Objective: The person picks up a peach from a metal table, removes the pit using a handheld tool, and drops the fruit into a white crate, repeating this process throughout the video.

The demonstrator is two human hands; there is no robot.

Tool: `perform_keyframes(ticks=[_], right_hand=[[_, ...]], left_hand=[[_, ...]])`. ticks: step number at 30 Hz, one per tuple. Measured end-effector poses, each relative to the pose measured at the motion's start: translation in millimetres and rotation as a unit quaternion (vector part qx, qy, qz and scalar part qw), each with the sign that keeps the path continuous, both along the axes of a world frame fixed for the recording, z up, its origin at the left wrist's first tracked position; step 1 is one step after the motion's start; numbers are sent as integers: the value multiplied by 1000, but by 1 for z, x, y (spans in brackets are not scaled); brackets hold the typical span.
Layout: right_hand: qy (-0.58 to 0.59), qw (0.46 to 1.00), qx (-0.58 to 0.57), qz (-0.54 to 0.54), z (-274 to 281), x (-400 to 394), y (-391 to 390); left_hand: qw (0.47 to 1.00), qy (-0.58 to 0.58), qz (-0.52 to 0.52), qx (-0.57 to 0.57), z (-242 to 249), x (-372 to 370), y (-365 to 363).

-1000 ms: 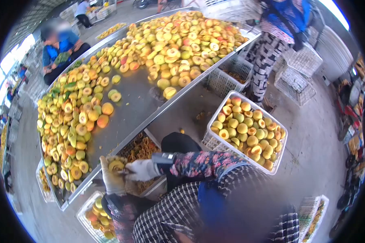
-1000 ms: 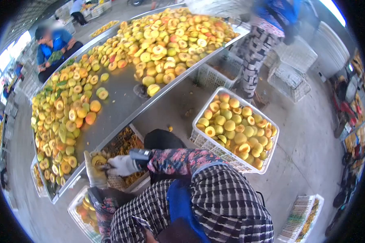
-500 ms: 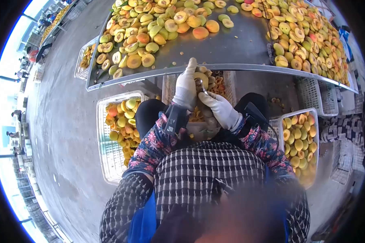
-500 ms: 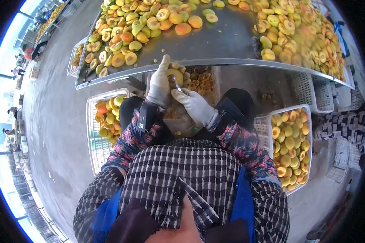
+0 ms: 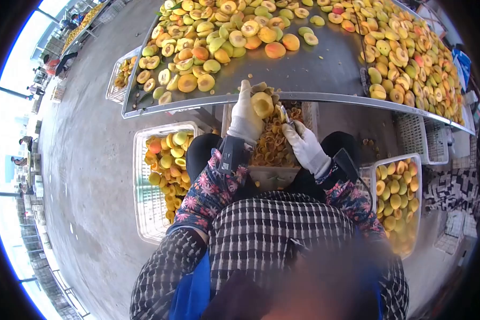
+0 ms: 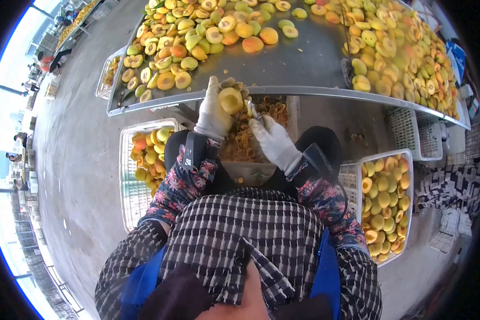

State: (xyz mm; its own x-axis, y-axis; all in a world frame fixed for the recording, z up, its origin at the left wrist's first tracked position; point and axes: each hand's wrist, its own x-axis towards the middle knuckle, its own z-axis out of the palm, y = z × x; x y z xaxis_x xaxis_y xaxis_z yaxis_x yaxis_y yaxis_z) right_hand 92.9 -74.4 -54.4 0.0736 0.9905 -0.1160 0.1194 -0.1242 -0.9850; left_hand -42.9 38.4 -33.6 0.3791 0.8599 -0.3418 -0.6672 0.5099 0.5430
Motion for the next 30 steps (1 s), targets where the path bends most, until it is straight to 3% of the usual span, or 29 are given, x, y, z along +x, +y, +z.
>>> perform_keyframes(ticks=[3,7,8,10,11,12,13,16,19,22,25,27,30], right_hand=[[-68,995,72,-12,12,0,6],[-247,960,125,46,25,15,11],[-288,950,96,65,25,18,9],[-341,934,72,84,22,26,1],[-349,930,75,85,19,28,-4],[-377,921,9,95,19,29,-8],[-369,924,24,97,13,30,-9],[-332,937,30,99,4,24,-9],[-344,931,38,115,11,16,-5],[-371,919,39,130,6,14,-6],[-372,921,26,118,6,14,-10],[-373,921,-21,112,10,11,-14],[-397,911,47,98,4,15,-11]], left_hand=[[998,54,22,25,5,-8,-9],[998,30,40,38,14,-50,-8],[990,50,51,124,22,-71,-11],[949,251,80,172,28,-123,0],[893,389,69,216,33,-147,4],[765,579,88,268,18,-176,14],[595,737,102,304,2,-196,26],[502,751,160,398,32,-184,41],[488,815,24,311,27,-148,77],[425,859,-54,281,8,-121,106],[424,865,-71,261,9,-108,118],[481,828,-84,276,-5,-106,127],[570,764,-58,296,-3,-105,125]])
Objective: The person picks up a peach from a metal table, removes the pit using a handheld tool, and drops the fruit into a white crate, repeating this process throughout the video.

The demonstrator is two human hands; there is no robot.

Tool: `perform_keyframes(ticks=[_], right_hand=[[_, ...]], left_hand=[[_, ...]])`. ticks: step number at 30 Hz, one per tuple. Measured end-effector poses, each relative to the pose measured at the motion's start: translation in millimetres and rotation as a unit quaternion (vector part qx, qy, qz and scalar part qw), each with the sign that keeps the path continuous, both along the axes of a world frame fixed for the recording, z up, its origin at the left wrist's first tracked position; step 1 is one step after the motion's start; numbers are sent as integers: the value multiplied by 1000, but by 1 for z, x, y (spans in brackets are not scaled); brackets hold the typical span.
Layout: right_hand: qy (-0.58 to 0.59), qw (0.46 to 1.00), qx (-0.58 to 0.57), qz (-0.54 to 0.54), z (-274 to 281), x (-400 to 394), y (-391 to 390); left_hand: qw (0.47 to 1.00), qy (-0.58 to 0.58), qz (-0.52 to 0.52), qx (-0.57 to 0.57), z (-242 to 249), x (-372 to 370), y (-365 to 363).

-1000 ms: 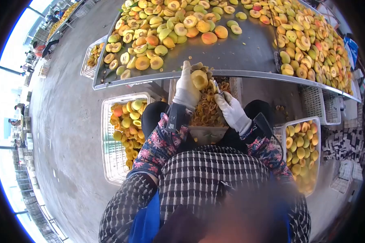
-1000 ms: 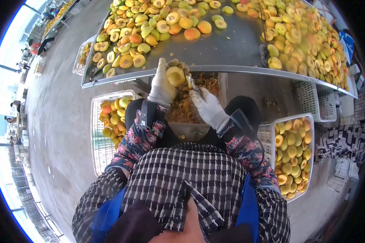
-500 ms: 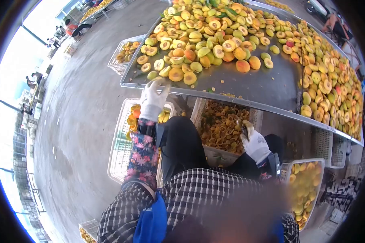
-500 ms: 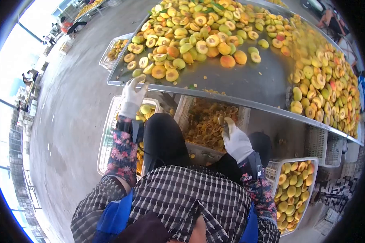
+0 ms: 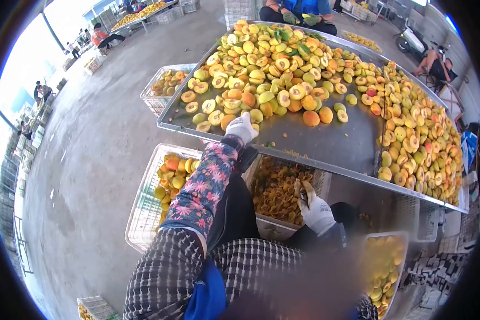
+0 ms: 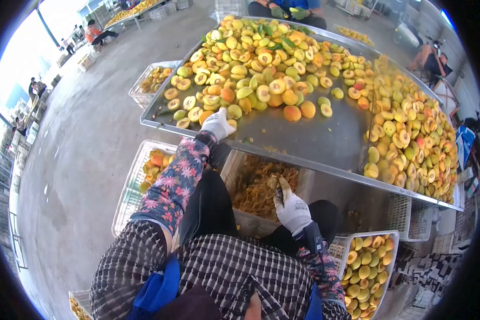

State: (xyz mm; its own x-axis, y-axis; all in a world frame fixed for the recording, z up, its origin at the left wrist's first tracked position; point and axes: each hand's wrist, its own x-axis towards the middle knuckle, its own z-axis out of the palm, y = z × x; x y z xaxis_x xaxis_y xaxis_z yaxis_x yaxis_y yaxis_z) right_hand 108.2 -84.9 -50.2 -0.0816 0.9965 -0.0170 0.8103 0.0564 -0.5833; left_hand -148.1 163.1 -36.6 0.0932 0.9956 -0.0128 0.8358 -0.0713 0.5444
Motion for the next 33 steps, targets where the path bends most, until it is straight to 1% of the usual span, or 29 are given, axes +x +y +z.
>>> perform_keyframes(ticks=[1,2,3,4,5,6,7,9,10,12,13,15,16,17,19,20,23,26,29,30,33], right_hand=[[-6,1000,29,3,0,0,0],[-14,1000,19,2,3,0,1],[-20,1000,5,-2,11,-1,2],[-26,1000,-14,-7,14,-2,2],[2,1000,14,-11,11,-1,4],[46,997,60,-2,10,-1,6],[89,990,106,9,9,0,8],[63,993,98,0,17,1,15],[32,996,77,-6,21,2,17],[88,984,156,15,23,4,21],[124,971,203,21,25,3,23],[162,957,242,1,41,-9,24],[180,948,260,-9,50,-15,22],[190,961,199,-9,58,-19,19],[152,979,134,-27,66,-26,21],[140,977,156,-29,58,-29,24],[125,983,123,-45,52,-35,24],[72,992,101,-12,51,-34,21],[35,997,65,14,56,-30,19],[22,998,51,20,57,-30,18],[182,982,43,8,42,-35,17]], left_hand=[[999,-41,-4,4,2,1,-4],[991,-129,4,44,-12,3,0],[938,-344,4,-45,-7,7,-7],[832,-537,9,-141,3,11,-21],[677,-699,20,-231,15,18,-36],[609,-754,3,-246,27,26,-54],[575,-777,11,-256,33,35,-65],[525,-803,-12,-281,38,49,-81],[509,-809,-7,-293,38,54,-89],[474,-822,-1,-316,38,65,-102],[483,-819,5,-309,42,72,-109],[499,-815,19,-293,46,85,-124],[521,-807,-6,-277,36,90,-123],[526,-806,-5,-272,35,96,-127],[535,-803,-3,-260,37,108,-137],[546,-800,-2,-249,43,112,-142],[550,-804,34,-226,51,118,-151],[596,-766,18,-239,54,107,-154],[615,-739,32,-273,52,104,-152],[624,-736,26,-263,50,103,-153],[652,-725,8,-222,48,105,-156]])
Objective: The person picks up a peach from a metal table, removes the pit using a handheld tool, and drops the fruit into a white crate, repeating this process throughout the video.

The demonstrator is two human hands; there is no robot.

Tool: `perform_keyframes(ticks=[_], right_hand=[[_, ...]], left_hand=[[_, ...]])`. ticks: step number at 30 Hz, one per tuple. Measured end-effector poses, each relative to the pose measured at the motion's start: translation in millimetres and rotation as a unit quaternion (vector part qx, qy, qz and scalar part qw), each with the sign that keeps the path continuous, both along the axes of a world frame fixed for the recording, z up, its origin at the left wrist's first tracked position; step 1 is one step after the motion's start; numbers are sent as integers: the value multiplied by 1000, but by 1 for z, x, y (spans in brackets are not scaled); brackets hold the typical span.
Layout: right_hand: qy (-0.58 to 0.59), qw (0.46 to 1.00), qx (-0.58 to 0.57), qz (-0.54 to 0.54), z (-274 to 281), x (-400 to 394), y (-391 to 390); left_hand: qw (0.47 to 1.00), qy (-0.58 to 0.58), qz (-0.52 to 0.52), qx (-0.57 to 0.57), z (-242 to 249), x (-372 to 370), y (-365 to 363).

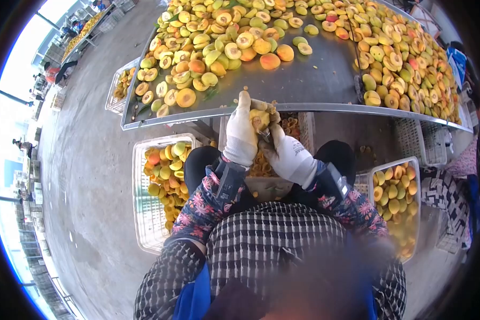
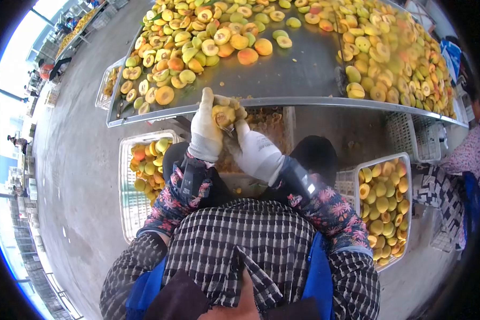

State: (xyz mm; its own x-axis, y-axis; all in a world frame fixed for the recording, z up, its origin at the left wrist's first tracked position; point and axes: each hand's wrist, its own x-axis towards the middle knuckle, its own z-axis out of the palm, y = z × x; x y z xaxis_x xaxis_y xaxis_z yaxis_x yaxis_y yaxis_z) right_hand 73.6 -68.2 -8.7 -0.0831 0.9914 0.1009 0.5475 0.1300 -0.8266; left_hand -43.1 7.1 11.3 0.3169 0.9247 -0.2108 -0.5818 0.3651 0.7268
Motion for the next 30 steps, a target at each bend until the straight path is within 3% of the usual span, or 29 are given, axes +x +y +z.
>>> perform_keyframes(ticks=[2,7,8,12,14,17,19,21,23,26,27,28,30], right_hand=[[29,999,25,15,-6,3,0],[10,997,38,62,-1,18,3],[123,990,11,68,-1,13,1],[462,866,-179,73,-4,5,-3],[604,718,-337,75,4,15,-6],[621,681,-380,87,14,27,-10],[628,666,-386,112,3,37,-13],[600,688,-400,81,9,40,-20],[580,701,-411,56,5,40,-28],[378,855,-353,42,6,38,-34],[179,966,-181,53,-28,44,-33],[-32,995,-98,18,-44,50,-34],[-167,974,-155,-3,-24,49,-36]], left_hand=[[999,22,19,34,4,2,-6],[991,50,-72,103,0,-3,7],[988,62,-81,115,1,-2,7],[994,-64,-89,8,-4,6,9],[993,-66,-99,-13,-3,9,12],[983,-92,-160,-3,-5,12,13],[987,37,-144,64,-9,16,13],[983,115,-89,111,-17,23,10],[993,82,-64,55,-23,24,15],[999,37,-16,5,-25,20,17],[999,50,-7,18,-24,14,19],[997,65,6,32,-23,7,22],[946,274,40,168,-28,-28,40]])
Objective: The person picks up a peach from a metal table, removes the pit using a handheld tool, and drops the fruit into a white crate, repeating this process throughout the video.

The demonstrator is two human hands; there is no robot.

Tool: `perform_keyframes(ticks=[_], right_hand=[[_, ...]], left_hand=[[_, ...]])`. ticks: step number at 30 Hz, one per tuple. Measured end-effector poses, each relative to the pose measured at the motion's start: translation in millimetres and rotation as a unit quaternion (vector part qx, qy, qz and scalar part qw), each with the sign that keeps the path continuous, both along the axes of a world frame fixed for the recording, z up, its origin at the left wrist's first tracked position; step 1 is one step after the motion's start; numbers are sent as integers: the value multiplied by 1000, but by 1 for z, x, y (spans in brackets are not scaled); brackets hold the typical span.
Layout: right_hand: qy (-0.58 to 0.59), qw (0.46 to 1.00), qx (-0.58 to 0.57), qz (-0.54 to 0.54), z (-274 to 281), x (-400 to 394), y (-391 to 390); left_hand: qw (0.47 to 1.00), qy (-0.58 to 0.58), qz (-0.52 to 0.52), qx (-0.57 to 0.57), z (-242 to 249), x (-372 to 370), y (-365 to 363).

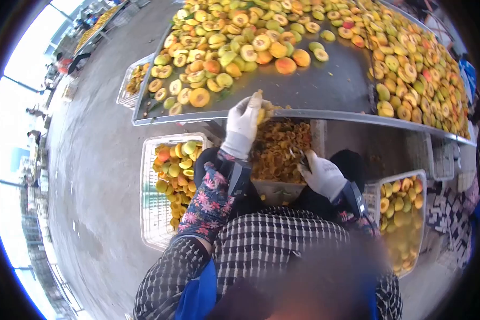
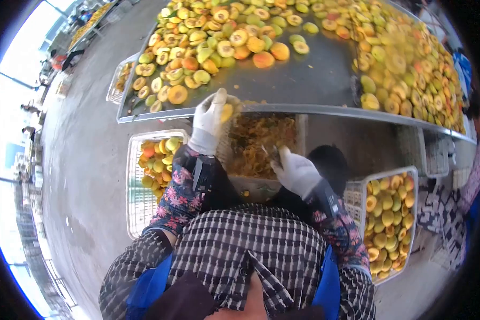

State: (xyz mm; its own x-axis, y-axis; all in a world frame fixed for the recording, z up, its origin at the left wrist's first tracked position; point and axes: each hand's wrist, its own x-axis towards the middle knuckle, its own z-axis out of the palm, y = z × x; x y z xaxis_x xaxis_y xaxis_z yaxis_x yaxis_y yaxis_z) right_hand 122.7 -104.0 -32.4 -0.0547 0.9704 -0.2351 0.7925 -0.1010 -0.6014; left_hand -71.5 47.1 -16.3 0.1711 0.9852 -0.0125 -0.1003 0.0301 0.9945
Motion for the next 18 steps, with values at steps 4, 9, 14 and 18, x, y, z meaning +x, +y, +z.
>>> perform_keyframes(ticks=[4,9,14,18], right_hand=[[34,999,-32,17,-4,4,-5],[35,998,-34,32,-8,-4,5],[14,997,-64,44,9,-19,13],[20,995,-84,48,9,-20,5]], left_hand=[[834,523,78,156,39,-98,14],[746,627,124,186,28,-125,74],[784,600,12,156,-19,-86,141],[770,622,15,142,-39,-79,159]])
